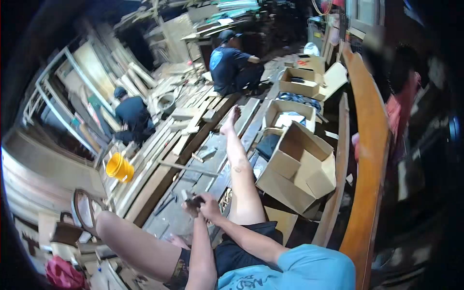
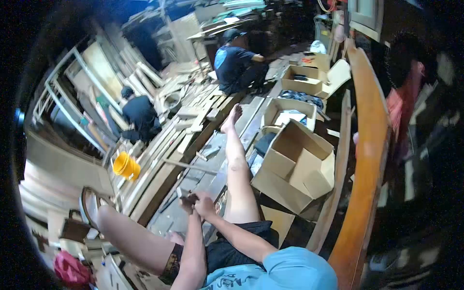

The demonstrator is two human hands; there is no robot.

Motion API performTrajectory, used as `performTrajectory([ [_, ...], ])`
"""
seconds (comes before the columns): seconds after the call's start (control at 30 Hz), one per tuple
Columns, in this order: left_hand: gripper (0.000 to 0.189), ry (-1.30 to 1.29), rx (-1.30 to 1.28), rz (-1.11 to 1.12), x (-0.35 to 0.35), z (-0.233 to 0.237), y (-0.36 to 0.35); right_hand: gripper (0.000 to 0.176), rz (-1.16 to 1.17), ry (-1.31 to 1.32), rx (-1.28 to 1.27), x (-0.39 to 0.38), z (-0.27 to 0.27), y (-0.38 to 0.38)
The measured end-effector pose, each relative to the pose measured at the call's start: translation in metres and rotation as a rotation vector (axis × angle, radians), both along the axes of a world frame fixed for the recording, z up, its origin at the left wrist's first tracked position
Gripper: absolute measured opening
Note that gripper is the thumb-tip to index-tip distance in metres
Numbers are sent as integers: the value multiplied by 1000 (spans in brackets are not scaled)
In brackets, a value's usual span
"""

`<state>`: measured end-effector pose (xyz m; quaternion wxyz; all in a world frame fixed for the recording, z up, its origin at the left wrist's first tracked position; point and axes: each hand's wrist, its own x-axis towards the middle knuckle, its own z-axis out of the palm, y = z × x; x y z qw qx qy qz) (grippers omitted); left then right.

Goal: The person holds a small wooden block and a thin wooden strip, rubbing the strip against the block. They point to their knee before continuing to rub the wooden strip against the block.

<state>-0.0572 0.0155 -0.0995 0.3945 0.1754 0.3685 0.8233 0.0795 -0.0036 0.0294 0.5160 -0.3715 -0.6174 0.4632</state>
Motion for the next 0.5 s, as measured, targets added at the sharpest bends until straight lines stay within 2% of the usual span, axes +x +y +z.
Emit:
performTrajectory([
  [0.07, 28, 125, -69, 39, 5, 11, -2, 22, 54, 41, 75, -6, 14, 1],
  [0.1, 28, 162, -80, 54, 11, 16, 0, 22, 52, 114, 230, -2, 23, -1],
  [0.13, 28, 216, -111, 83, 11, 18, -4, 22, 42, 120, 229, 0, 20, -1],
  [0.2, 27, 303, -157, 115, 12, 21, -5, 22, -21, 15, 57, -5, 13, 0],
  [0.23, 27, 336, -170, 122, 11, 22, -5, 24, 34, -120, -86, -6, 6, 5],
  [0.27, 27, 360, -179, 130, 11, 24, -5, 24, 10, -111, -86, -11, 1, 6],
  [0.33, 27, 397, -190, 144, 14, 31, -1, 27, -15, 64, 155, -7, 12, 14],
  [0.37, 27, 416, -195, 152, 15, 31, 3, 24, 11, 101, 179, -3, 19, 12],
  [0.47, 26, 490, -224, 172, 15, 30, 7, 23, -102, 7, 135, -1, -8, 15],
  [0.5, 26, 521, -226, 176, 16, 30, 11, 22, 11, -37, 73, 2, -13, 22],
])
